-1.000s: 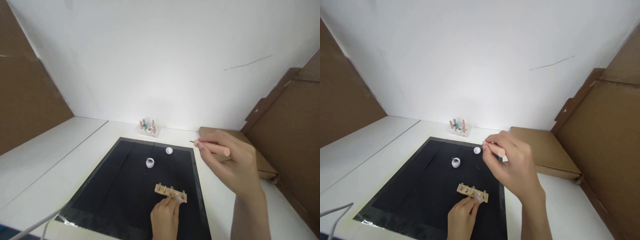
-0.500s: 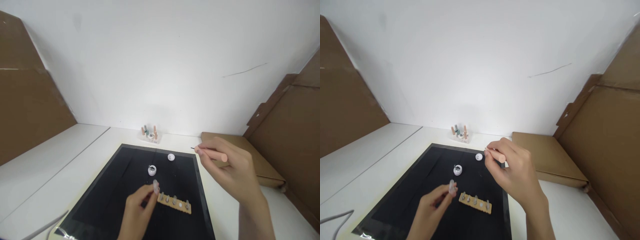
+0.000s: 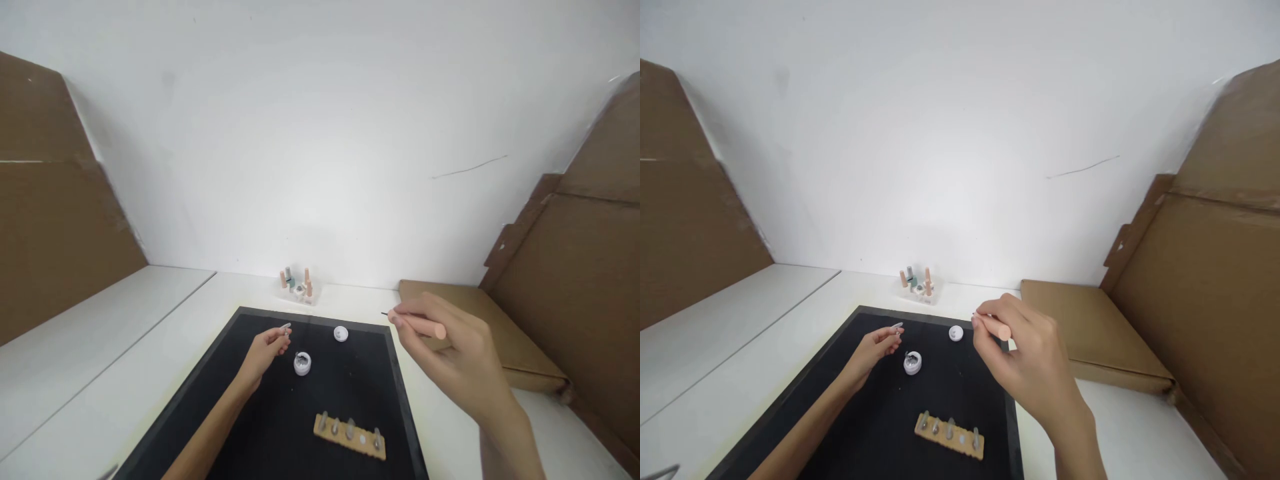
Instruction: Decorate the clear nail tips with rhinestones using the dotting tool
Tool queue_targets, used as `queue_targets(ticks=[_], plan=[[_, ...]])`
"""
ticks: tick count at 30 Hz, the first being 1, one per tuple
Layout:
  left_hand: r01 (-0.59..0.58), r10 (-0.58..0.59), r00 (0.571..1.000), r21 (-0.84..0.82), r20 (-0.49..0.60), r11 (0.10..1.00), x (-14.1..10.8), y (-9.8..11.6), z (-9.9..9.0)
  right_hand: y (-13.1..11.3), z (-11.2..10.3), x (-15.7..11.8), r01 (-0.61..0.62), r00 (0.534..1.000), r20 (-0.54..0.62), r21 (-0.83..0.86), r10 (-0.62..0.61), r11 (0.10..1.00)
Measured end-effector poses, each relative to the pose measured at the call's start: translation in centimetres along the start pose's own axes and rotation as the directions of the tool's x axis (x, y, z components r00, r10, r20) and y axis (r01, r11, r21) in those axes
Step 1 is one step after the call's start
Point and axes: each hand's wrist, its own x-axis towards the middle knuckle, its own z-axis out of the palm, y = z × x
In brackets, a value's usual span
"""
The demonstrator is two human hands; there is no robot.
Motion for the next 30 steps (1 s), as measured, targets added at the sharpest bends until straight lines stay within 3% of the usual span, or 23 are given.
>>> queue_targets(ticks=[8,16,30], plan=[[-0.032,0.031,0.999,0.027,0.031,0.999,0.8,-2.5,-0.3,0.6,0.9,0.2,-0.031,0.998,0.060,-0.044,0.034,0.999],[-0.065,0.061,0.997,0.089,0.047,0.994,0.5,-2.9,-0.8,0.8,1.3,0.4,-0.047,0.995,0.088,-0.070,0.053,0.996],[0.104,-0.094,0.989,-0.080,0.117,0.991,-0.3,-2.3,0.3,0.7,1.7,0.4,-0.083,0.993,0.075,-0.082,0.090,0.993]])
